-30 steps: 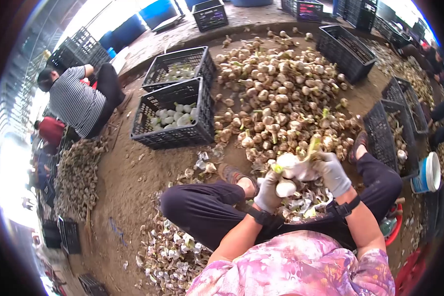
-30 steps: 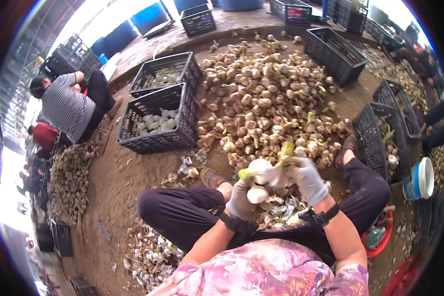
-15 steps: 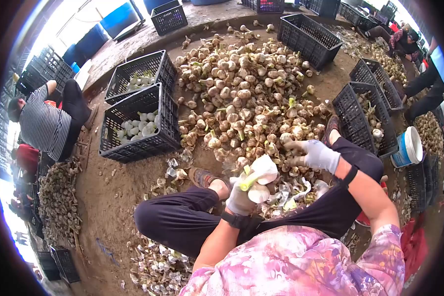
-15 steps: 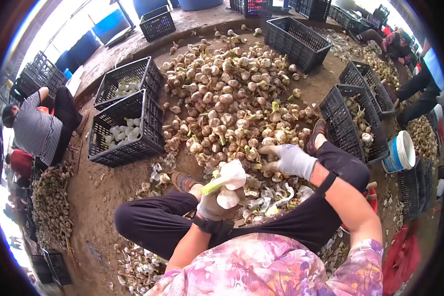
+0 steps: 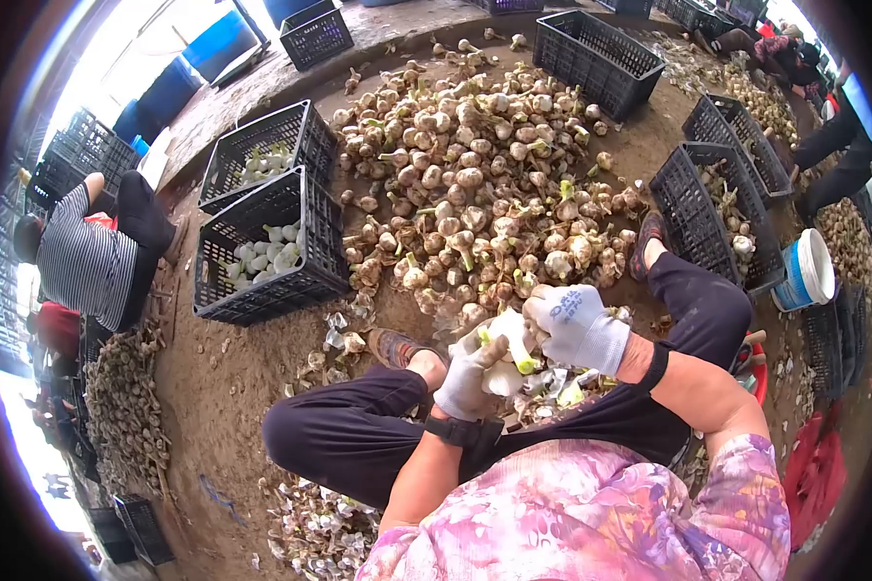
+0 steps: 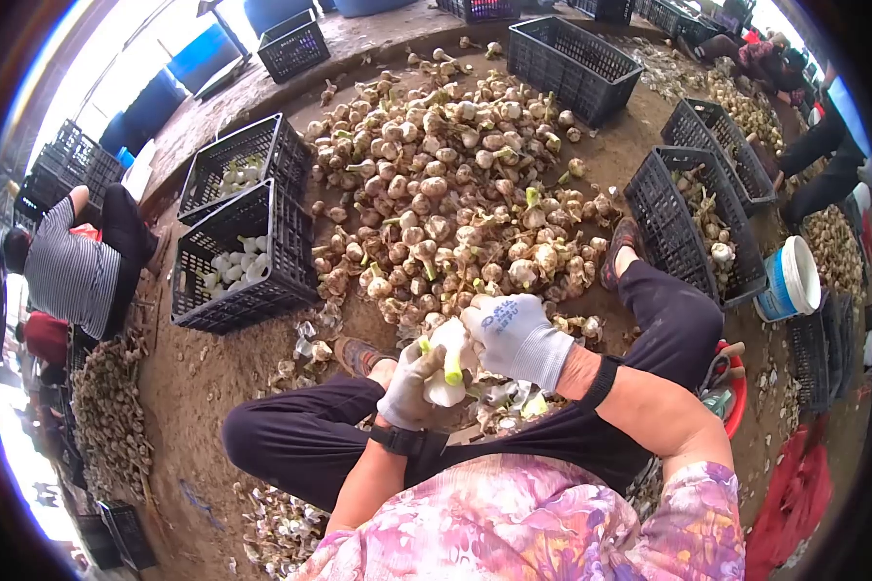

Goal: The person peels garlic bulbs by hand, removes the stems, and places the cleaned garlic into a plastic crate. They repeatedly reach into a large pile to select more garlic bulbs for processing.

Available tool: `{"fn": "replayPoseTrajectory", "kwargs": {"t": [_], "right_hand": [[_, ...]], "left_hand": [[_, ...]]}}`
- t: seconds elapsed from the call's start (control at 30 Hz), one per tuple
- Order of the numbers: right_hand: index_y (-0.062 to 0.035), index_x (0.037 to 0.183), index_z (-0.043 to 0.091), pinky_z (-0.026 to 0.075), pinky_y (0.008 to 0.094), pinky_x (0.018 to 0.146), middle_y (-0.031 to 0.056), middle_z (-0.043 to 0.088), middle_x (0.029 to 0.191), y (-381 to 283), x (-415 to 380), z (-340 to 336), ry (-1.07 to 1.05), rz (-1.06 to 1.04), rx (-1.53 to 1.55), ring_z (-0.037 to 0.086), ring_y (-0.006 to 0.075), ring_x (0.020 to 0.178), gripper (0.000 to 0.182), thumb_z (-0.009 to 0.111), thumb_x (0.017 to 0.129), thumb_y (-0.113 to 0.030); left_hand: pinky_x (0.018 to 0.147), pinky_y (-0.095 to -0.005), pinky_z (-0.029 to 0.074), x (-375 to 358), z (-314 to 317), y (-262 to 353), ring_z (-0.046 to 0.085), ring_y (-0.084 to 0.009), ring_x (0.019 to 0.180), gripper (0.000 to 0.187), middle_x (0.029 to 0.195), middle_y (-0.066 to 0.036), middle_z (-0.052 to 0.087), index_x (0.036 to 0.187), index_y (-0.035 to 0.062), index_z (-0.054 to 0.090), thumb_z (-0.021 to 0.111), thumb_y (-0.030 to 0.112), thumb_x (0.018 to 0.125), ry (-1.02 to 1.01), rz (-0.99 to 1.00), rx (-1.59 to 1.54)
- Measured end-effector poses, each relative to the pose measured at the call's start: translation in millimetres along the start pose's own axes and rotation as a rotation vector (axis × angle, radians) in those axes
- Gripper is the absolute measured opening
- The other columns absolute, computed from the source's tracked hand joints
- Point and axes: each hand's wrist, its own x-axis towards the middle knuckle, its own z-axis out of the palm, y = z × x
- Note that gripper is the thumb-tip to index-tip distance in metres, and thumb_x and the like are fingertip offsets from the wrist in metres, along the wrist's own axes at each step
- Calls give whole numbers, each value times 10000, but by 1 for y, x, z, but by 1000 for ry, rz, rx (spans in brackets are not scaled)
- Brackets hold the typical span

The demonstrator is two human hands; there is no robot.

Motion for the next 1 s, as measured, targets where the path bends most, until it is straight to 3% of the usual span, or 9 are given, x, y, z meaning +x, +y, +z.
{"fn": "replayPoseTrajectory", "kwargs": {"t": [0.2,0.37,0.47,0.6,0.7,0.73,0.8,0.87,1.0], "right_hand": [[-35,882,629,511,405,678,136,652,844,21,6,14,240,255,418,641,335,785,119,608,807,-125],[40,898,599,472,279,643,93,643,767,8,-6,11,286,415,1021,550,102,714,113,568,894,-68],[25,904,595,441,233,612,10,610,757,-6,-10,3,270,449,1268,527,64,700,92,551,926,-52],[14,919,592,447,204,568,1,594,738,-19,-9,3,327,373,1404,545,52,631,101,531,945,-62],[9,937,589,463,189,570,18,611,746,-25,-6,0,313,470,1577,581,61,640,99,526,946,-66],[13,947,583,480,178,574,37,629,774,-28,-5,-1,309,472,1586,607,70,647,108,499,952,-54],[17,936,582,503,232,591,75,639,775,-38,-5,7,329,337,1463,629,116,671,82,516,921,-30],[-9,898,588,512,375,638,151,610,853,-35,-5,18,482,-119,717,631,310,723,114,579,789,21],[-8,883,573,500,353,645,141,586,839,-27,-2,7,241,-227,743,603,278,703,84,582,805,21]], "left_hand": [[639,-283,557,9,-12,-9,657,-169,817,386,1056,-98,646,1268,36,510,590,211,933,-108,-128,-274],[653,-273,559,5,4,-10,658,-180,810,464,1066,-96,646,1326,70,481,447,379,981,26,80,-188],[707,-301,547,-9,27,-13,616,-225,860,497,1029,-146,607,1253,9,507,422,415,979,48,123,-380],[710,-301,518,-16,27,-20,618,-203,870,709,1030,-111,615,1248,18,503,559,607,857,235,414,624],[774,-366,506,-22,33,-5,586,-227,1020,764,1162,-96,595,1296,103,497,594,668,791,252,343,-43],[790,-383,504,-21,27,-3,575,-233,1055,762,1194,-94,588,1306,124,497,594,672,786,226,238,-441],[852,-403,494,-15,13,-2,550,-246,1126,788,1276,-105,556,1354,140,467,555,697,804,59,220,-483],[915,-400,490,-1,11,-2,557,-243,1132,742,1276,-113,555,1338,83,471,536,645,858,16,242,-224],[866,-360,541,7,-16,-5,638,-225,1006,634,1149,-96,632,1323,51,478,515,544,924,-27,8,-317]]}}
